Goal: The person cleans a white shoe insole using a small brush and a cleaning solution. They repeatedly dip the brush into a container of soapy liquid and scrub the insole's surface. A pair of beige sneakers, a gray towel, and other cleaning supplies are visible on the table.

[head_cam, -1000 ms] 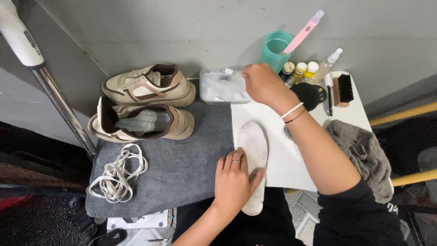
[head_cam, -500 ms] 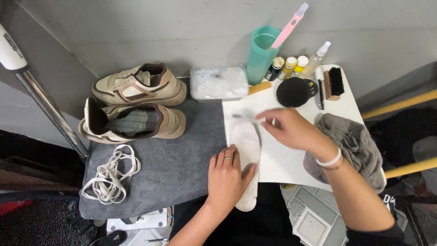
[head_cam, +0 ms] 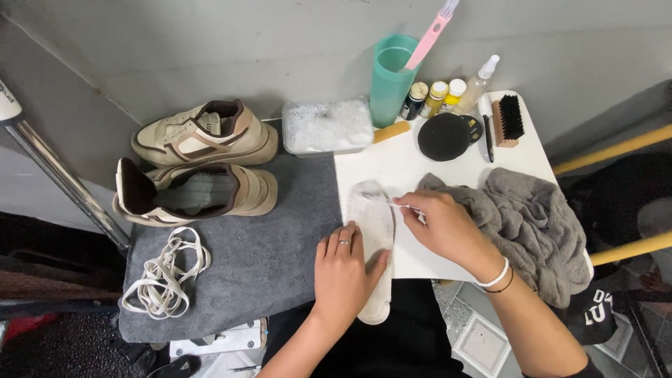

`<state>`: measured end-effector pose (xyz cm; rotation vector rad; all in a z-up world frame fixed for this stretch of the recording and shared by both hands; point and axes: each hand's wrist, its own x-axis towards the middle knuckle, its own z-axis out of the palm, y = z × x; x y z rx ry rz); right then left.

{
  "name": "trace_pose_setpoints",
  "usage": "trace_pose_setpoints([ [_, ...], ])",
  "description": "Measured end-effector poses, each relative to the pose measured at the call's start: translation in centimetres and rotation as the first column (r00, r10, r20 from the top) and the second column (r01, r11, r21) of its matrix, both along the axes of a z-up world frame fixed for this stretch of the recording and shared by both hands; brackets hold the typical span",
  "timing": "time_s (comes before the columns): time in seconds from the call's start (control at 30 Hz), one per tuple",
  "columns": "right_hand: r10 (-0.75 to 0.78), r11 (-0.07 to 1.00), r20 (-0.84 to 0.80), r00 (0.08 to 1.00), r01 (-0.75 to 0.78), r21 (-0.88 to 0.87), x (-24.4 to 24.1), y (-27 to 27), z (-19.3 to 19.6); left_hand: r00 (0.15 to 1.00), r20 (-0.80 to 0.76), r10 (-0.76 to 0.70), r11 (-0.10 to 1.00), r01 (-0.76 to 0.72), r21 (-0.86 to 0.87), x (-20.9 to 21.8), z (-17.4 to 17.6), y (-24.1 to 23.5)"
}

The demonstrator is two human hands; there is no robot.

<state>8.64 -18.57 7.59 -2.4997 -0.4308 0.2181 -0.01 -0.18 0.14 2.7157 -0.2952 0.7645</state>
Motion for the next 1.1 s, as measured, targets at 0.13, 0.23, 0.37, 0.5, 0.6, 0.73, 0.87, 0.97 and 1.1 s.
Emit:
trace_pose_setpoints([
  [0.13,0.039,0.997,-0.071,0.997,-0.034,0.074,0.1,-0.5,-0.3,1.0,-0.014,0.002,1.0,-0.002,0.006,0.0,0.0,0.0],
  [0.23,0.019,0.998,-0.038,0.999,-0.017,0.054,-0.2,-0.4,0.1,1.0,-0.015,-0.005,1.0,0.005,-0.005,0.0,-0.1,0.1],
  [0.37,0.041,0.997,-0.1,0.994,-0.034,0.067,0.0,-0.8,0.1,1.0,-0.011,0.011,1.0,-0.011,0.008,0.1,-0.2,0.0],
  [0.5,0.009,1.0,-0.101,0.995,-0.01,-0.004,0.3,-1.3,0.9,1.0,-0.017,-0.005,1.0,0.005,-0.015,0.0,-0.1,0.1],
  [0.6,0.122,0.993,-0.207,0.971,-0.118,0.033,1.0,-1.6,0.5,1.0,-0.011,-0.008,1.0,0.008,-0.022,0.1,-0.2,0.1],
  [0.73,0.005,0.997,-0.073,0.997,-0.01,-0.073,0.3,-1.5,1.1,1.0,-0.013,0.002,1.0,-0.003,-0.009,-0.1,-0.3,0.0],
  [0.87,0.051,0.999,-0.204,0.978,-0.049,0.016,0.3,-1.5,1.1,1.0,-0.015,-0.001,1.0,0.001,-0.014,0.0,-0.2,0.1],
  [0.97,0.022,1.0,-0.123,0.992,-0.021,0.012,0.4,-2.1,0.5,1.0,-0.015,-0.008,1.0,0.008,-0.015,0.0,-0.2,0.0],
  [1.1,0.04,0.998,-0.254,0.966,-0.049,-0.027,0.4,-2.1,1.4,1.0,-0.029,-0.006,1.0,0.005,-0.019,-0.1,0.0,0.1],
])
